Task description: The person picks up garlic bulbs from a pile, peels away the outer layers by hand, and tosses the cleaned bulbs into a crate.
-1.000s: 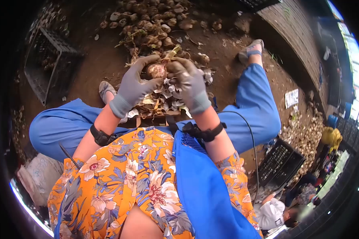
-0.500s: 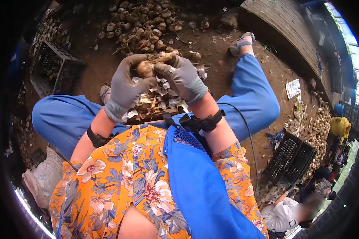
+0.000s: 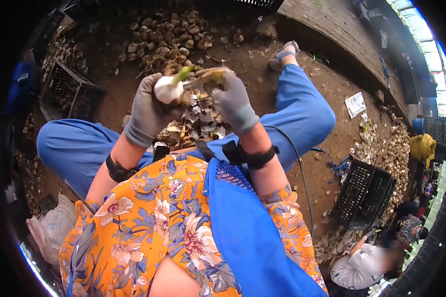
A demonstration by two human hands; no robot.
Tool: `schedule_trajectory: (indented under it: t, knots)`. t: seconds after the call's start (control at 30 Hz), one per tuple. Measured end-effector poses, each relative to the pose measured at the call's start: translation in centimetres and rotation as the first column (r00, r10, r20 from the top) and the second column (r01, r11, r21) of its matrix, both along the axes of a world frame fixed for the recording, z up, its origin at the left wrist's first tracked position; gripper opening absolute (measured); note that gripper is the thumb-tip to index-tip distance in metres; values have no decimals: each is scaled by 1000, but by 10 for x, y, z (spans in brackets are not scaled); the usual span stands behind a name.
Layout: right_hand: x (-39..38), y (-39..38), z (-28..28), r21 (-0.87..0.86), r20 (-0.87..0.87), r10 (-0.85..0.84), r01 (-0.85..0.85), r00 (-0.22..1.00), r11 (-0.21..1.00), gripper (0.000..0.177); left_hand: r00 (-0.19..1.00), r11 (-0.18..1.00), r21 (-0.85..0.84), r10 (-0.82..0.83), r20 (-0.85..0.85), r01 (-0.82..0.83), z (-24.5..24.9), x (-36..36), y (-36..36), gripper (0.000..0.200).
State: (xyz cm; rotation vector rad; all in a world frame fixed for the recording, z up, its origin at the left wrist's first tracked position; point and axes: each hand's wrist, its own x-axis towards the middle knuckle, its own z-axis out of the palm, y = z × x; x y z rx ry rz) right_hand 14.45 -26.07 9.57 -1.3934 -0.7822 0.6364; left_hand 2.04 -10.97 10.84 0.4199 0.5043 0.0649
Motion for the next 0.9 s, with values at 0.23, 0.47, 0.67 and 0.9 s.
schedule_trajectory:
  t: [0.23,0.47,0.67,0.9]
  knots:
    - [-31,11,30,26,-159,77,-74,984,997,30,980,973,127,-196,33,190,-10,-10,12,40]
    - [-34,3,13,38,-428,-49,72,902,997,21,959,842,484,-283,22,238,0,-18,9,49]
    - [-10,14,2,181,-701,59,97,711,979,20,985,891,447,-140,105,79,-34,-13,25,52]
    - [19,40,-13,-160,839,-39,316,542,935,32,995,511,855,-5,-98,87,-36,-14,40,52]
